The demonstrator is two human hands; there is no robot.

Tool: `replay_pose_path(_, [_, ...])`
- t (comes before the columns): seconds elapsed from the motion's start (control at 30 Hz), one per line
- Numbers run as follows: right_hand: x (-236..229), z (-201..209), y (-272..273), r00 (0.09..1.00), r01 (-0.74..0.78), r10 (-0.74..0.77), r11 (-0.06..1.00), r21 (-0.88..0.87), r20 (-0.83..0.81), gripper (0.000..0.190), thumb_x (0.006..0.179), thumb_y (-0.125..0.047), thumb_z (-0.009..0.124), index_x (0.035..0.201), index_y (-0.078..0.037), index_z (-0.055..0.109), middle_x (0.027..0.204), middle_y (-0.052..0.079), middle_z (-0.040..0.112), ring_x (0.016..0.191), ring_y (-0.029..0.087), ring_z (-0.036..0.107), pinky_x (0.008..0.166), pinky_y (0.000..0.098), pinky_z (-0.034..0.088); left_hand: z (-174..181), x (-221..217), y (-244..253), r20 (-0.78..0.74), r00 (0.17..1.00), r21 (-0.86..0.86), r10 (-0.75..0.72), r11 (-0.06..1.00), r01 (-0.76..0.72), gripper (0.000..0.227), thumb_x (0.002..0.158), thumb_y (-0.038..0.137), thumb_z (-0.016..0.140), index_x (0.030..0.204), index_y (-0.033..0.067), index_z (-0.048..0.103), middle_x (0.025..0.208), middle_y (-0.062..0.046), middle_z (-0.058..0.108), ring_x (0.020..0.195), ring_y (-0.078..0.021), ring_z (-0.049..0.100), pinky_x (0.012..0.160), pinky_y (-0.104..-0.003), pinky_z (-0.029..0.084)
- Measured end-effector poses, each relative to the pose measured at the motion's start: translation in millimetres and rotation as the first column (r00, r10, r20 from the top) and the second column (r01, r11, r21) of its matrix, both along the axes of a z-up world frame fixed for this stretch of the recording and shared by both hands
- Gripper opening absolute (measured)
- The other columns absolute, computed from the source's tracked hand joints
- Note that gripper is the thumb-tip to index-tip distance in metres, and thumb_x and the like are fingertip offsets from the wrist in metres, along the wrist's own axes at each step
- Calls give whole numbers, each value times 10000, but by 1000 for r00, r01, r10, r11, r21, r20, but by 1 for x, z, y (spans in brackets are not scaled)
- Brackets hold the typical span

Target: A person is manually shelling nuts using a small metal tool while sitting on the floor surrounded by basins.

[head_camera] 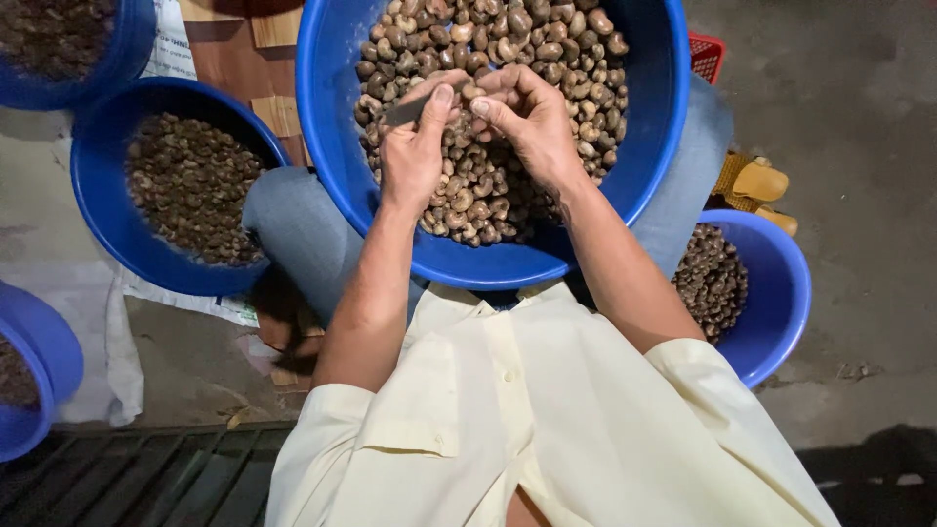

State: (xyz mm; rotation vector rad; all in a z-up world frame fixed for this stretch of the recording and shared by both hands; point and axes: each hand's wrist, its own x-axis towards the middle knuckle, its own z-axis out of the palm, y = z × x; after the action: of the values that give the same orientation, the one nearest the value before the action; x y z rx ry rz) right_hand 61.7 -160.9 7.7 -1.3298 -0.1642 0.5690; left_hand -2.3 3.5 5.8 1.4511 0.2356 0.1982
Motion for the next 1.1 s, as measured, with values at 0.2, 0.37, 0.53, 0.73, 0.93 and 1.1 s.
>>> replay_pose_path(0.2, [1, 0, -1, 988, -13, 11, 1000, -10, -155, 206, 980, -96, 711, 1160, -9, 661, 985, 91, 729, 828, 154, 728, 724, 241, 616, -11, -1, -1, 99, 995, 59, -21, 998, 15, 322, 1074, 275, 561, 1276, 39, 647, 1155, -147, 717, 957, -197, 692, 807, -297, 631])
replay_pose_path(0.37, [1, -1, -2, 965, -35, 40, 999, 23, -260, 240, 1014, -168, 652, 1155, 26, 641, 954, 111, 747, 725, 134, 699, 657, 219, 600, -6, 0, -2, 96, 993, 19, -67, 998, 66, 284, 1068, 229, 574, 1259, 37, 658, 1306, -168, 661, 1209, -274, 651, 1055, -382, 587])
replay_pose_path(0.53, [2, 8, -5, 940, -56, 87, 993, 102, -329, 264, 1007, -226, 664, 1147, -3, 650, 892, 103, 761, 626, 113, 678, 587, 192, 556, -16, 1, 1, 139, 989, -38, -48, 998, 54, 271, 1080, 227, 573, 1283, 65, 649, 1256, -149, 665, 1054, -241, 669, 886, -330, 633])
replay_pose_path(0.73, [-10, 39, -53, 950, 289, -303, 946, -150, -81, 283, 982, -193, 645, 1219, -41, 671, 956, 109, 723, 793, 183, 738, 662, 284, 662, -11, 0, -1, 62, 998, -54, 5, 999, -1, 262, 1061, 224, 595, 1229, 55, 702, 1187, -83, 694, 941, -154, 656, 825, -265, 598])
replay_pose_path(0.93, [-50, 28, -201, 704, 693, -539, 664, -282, 462, 167, 1102, -89, 566, 1260, -37, 588, 947, 112, 676, 721, 137, 628, 613, 229, 525, -13, 0, -4, -111, 993, 75, 37, 997, -29, 329, 1050, 304, 550, 1245, 74, 682, 1313, -103, 675, 1053, -250, 775, 794, -295, 649])
replay_pose_path(1.1, [-99, -35, -299, 758, 612, -604, 529, -588, 246, 289, 1115, -322, 659, 1153, -58, 548, 909, 19, 618, 675, 83, 594, 608, 212, 527, -18, 1, -8, -74, 997, 181, 1, 983, 12, 305, 1038, 247, 549, 1251, 62, 667, 1107, -99, 770, 937, -182, 783, 678, -272, 655])
